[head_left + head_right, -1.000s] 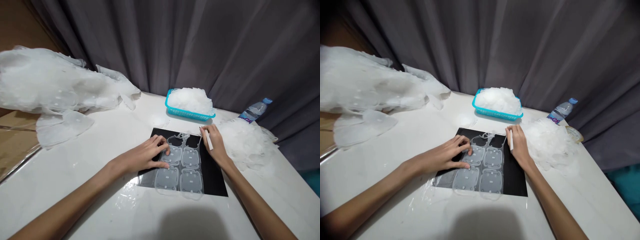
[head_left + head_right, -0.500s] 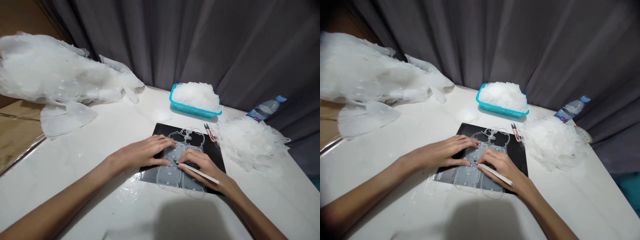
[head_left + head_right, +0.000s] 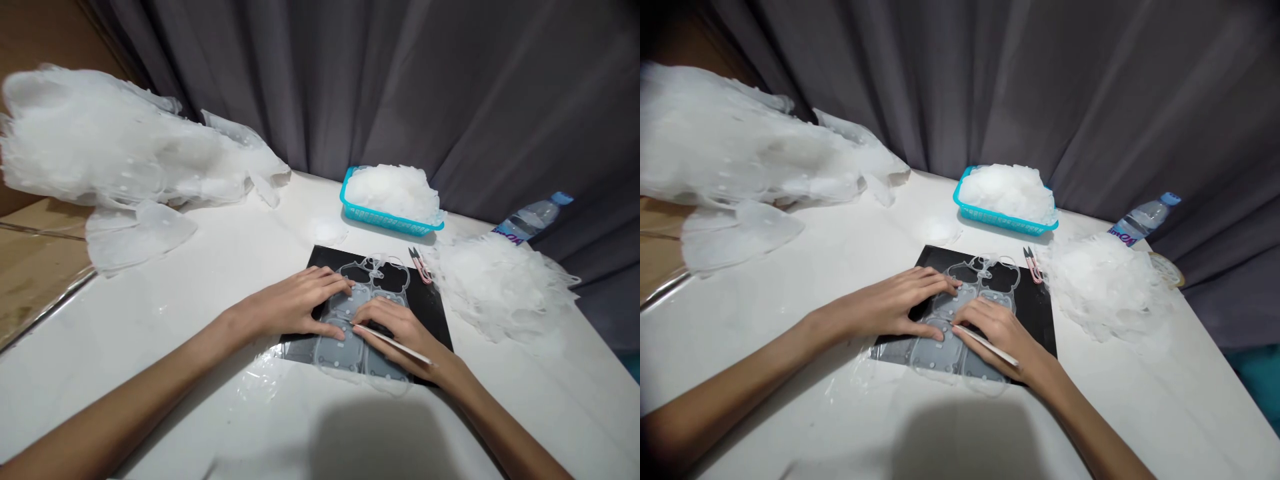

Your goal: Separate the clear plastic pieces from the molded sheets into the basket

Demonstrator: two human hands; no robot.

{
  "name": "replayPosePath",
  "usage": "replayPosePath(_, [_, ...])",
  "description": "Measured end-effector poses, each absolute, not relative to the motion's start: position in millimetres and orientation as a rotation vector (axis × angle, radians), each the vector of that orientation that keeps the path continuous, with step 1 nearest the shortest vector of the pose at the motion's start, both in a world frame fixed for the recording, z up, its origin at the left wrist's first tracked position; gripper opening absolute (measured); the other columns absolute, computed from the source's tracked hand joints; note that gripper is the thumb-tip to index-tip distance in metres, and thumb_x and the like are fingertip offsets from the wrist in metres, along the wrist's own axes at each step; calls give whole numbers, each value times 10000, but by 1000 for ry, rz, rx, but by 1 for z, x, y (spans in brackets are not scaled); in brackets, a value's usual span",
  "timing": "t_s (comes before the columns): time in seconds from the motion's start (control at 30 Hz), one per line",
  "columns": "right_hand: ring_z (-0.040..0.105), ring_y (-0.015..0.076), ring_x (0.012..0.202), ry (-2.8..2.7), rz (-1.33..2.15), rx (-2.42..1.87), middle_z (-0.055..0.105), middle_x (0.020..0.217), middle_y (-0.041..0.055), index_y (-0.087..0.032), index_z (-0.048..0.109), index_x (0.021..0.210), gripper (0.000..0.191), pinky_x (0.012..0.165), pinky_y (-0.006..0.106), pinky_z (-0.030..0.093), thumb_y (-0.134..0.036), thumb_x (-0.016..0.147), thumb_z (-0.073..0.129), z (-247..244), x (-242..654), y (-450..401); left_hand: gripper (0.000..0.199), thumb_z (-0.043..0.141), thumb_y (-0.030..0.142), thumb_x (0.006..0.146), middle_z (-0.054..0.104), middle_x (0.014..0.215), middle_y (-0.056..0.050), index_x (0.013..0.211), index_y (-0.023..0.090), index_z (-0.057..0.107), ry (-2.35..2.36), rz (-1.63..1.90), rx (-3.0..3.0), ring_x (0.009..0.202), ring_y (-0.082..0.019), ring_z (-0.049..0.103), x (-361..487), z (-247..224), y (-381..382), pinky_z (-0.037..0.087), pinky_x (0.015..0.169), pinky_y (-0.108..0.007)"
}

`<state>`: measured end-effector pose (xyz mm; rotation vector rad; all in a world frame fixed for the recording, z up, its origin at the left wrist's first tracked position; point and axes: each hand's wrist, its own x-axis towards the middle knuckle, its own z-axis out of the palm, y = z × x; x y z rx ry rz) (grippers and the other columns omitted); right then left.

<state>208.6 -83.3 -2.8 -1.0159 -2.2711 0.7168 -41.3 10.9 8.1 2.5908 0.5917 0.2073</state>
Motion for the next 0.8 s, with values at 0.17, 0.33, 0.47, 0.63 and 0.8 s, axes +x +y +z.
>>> replayPosePath(0.17, [640, 201, 979, -2385, 431, -1002, 675, 1033, 71, -205, 587, 1050, 118, 888, 344, 526, -195, 1084, 474, -9, 200, -85, 784, 701, 711, 856, 633, 1441, -122, 1454, 223, 565, 603, 262, 2594, 1318, -344, 548, -42, 3, 11, 390, 1092, -415])
replayPosePath(0.33, [616, 204, 893, -2507, 288, -1001, 647, 1006, 79, -198, 566, 1025, 109, 842, 351, 524, -126, 1043, 487, -14, 208, -88, 768, 702, 711, 856, 643, 1424, -101, 1457, 252, 570, 643, 295, 2555, 1315, -345, 549, -44, -1, 10, 391, 1088, -409])
replayPosePath(0.47, [642, 192, 875, -2497, 187, -990, 664, 969, 68, -189, 557, 1011, 99, 815, 331, 545, -130, 1054, 490, -15, 208, -89, 744, 699, 698, 869, 629, 1428, -98, 1448, 254, 557, 608, 279, 2535, 1289, -326, 561, -45, 1, 10, 405, 1075, -399])
replayPosePath(0.63, [680, 235, 1010, -2480, -33, -1083, 694, 1092, 114, -152, 572, 1230, 182, 861, 372, 580, -206, 1092, 467, -21, 195, -92, 712, 688, 682, 887, 544, 1501, -112, 1435, 260, 520, 574, 287, 2458, 1339, -327, 512, -43, 2, 9, 405, 1108, -418])
replayPosePath(0.8, [653, 295, 1153, -2574, -133, -1111, 683, 1213, 151, -123, 497, 1453, 396, 956, 431, 581, -148, 1058, 504, -33, 194, -96, 801, 789, 772, 701, 600, 1178, -119, 1195, 180, 571, 933, 388, 2338, 1118, -338, 556, -47, -2, 13, 489, 944, -436])
